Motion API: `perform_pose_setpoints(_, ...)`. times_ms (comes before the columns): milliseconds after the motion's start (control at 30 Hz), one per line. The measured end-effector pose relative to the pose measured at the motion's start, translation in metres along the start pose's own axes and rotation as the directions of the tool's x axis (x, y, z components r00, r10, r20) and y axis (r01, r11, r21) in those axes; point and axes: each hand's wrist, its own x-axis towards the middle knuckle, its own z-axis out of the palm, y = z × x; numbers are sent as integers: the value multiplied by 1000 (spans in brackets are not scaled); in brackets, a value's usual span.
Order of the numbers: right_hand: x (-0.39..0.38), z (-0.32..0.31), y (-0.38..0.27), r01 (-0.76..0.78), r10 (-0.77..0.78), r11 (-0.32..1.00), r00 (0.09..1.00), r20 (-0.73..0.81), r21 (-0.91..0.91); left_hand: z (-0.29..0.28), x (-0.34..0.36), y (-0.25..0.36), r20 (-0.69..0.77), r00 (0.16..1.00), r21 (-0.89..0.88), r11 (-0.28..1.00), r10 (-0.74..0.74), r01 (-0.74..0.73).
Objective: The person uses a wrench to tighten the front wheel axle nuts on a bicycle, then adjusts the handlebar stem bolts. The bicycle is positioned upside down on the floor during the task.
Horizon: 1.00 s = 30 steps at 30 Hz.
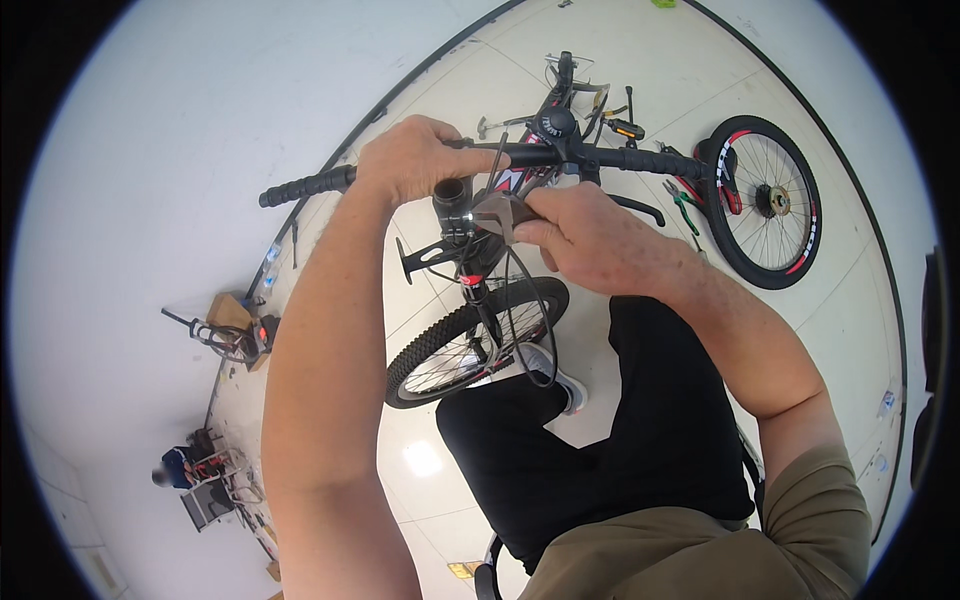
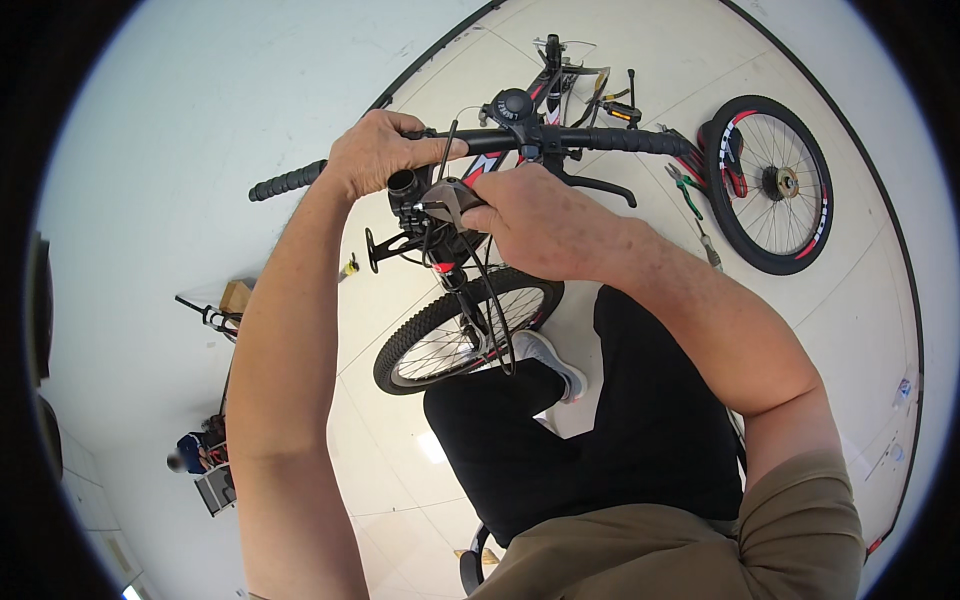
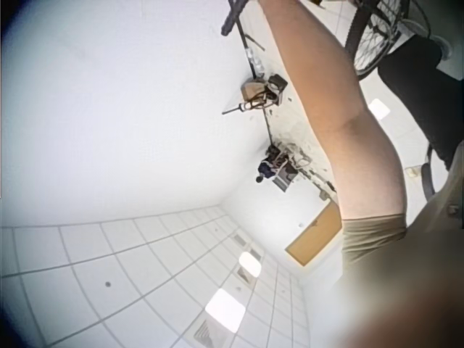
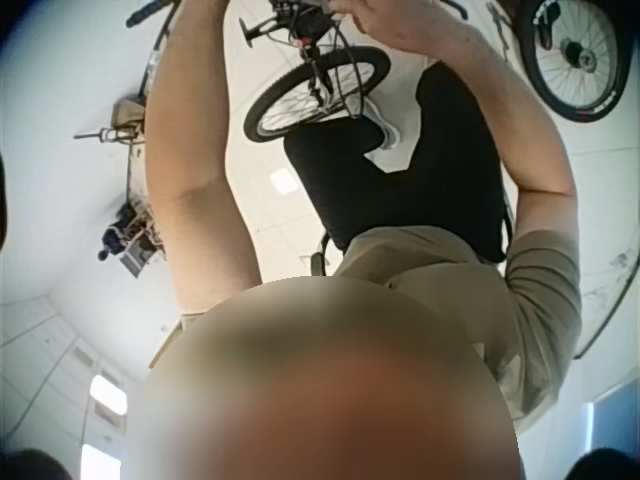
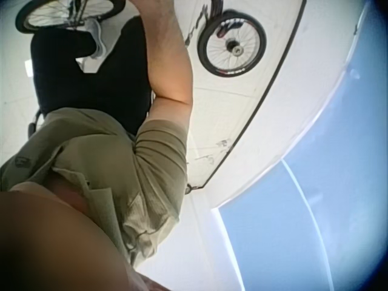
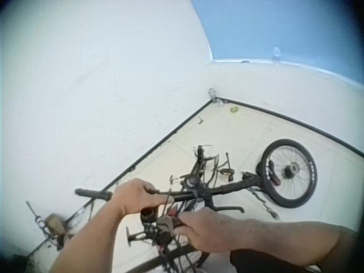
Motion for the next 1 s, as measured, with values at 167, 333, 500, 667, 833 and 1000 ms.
perform_pose_setpoints(167, 0, 1, 1, 64, -65, 998, 997, -39, -19, 0, 0, -1, -6, 1000, -3, 1000, 11, -11)
perform_pose_setpoints(333, -5, 13, 3, -44, 48, 989, 998, -29, 138, -1, 0, -1, -17, 1000, 17, 1000, 19, -19)
perform_pose_setpoints(500, -7, 22, 6, -27, 47, 984, 993, -105, 177, -1, 1, 0, -16, 1000, 36, 999, 19, -18)
perform_pose_setpoints(667, -5, 22, 7, -20, 40, 983, 993, -111, 181, 1, 3, -3, -15, 1000, 11, 1000, 25, -25)
perform_pose_setpoints(833, -2, 19, 10, 15, 3, 983, 995, -97, 182, 3, 3, -6, -45, 998, -15, 999, 35, -35)
perform_pose_setpoints(1000, -1, 21, 12, -34, 45, 966, 998, -34, 257, 1, 3, -5, -31, 999, 1, 999, 33, -33)
